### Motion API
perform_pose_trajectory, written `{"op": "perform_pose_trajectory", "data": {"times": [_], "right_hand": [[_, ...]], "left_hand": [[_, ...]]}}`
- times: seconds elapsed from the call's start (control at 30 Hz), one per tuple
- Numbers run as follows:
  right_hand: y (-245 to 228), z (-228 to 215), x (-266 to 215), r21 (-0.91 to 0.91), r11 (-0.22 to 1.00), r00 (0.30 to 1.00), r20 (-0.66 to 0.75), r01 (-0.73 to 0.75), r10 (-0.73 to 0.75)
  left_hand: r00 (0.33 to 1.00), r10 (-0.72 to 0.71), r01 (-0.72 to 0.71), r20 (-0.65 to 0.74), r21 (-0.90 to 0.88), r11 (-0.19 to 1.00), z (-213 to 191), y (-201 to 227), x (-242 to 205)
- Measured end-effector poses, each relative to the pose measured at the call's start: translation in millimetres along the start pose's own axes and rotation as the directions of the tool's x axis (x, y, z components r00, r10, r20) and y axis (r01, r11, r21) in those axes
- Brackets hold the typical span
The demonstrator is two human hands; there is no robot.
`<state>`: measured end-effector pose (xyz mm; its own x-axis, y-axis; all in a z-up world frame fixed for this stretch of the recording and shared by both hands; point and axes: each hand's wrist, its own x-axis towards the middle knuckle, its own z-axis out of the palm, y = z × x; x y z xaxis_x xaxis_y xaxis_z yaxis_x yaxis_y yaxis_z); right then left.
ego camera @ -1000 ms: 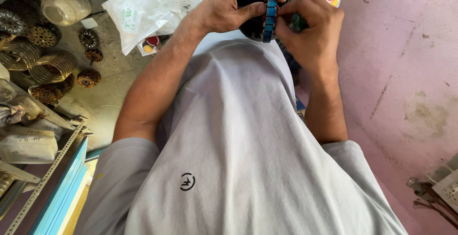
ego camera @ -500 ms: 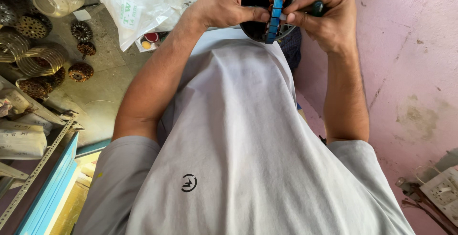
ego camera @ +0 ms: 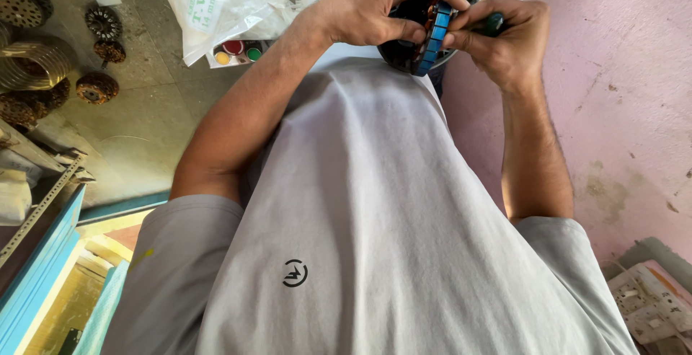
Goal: The person inserts small white insulating pieces into the slots of a motor stator and uses a green-handled screwdriver to press them into place. The person repeats this process for multiple slots around the stator.
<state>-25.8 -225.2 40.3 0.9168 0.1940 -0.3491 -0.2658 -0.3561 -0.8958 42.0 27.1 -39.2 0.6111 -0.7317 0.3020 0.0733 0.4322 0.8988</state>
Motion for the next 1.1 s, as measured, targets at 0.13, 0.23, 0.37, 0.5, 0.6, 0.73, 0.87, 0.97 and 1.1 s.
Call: {"op": "perform_pose_trajectory", "data": {"times": [0.13,0.23,0.37,0.5,0.6,0.73,0.87,0.97,1.1], "right_hand": [[-9.8,0.1,0.3,-0.128,0.991,0.999,0.018,0.032,-0.029],[-19.5,-1.5,0.4,-0.25,0.964,0.994,0.078,0.089,-0.072],[-26.2,-2.9,1.6,-0.23,0.973,0.999,0.04,-0.017,0.027],[-23.1,12.9,-7.7,-0.095,0.99,0.993,-0.063,-0.108,0.102],[-21.6,30.2,-9.3,-0.043,0.993,0.974,-0.205,-0.11,0.099],[-18.1,41.2,-8.2,-0.004,0.993,0.954,-0.28,-0.116,0.111],[-22.8,37.3,-11.7,0.018,0.994,0.956,-0.273,-0.104,0.104],[-29.8,33.0,-12.8,0.199,0.969,0.923,-0.326,-0.144,0.204],[-0.3,17.2,-2.1,0.406,0.913,0.847,-0.471,-0.04,0.246]], "left_hand": [[1.0,-0.003,0.005,-0.019,0.112,0.994,2.1,-0.6,0.4],[0.999,-0.027,0.026,-0.017,-0.034,0.999,3.1,-0.8,0.5],[0.994,0.097,-0.085,-0.046,0.224,0.971,0.1,2.5,7.0],[0.99,0.09,-0.058,-0.105,0.279,0.959,9.7,9.0,5.8],[0.987,0.04,0.008,-0.158,0.294,0.956,18.2,12.9,7.4],[0.981,0.012,0.045,-0.193,0.286,0.957,27.4,11.0,8.1],[0.987,0.015,0.028,-0.16,0.264,0.964,25.8,18.8,15.2],[0.978,-0.128,0.147,-0.164,0.105,0.984,28.3,38.8,14.3],[0.978,-0.147,0.19,-0.148,0.337,0.922,40.4,37.9,17.8]]}}
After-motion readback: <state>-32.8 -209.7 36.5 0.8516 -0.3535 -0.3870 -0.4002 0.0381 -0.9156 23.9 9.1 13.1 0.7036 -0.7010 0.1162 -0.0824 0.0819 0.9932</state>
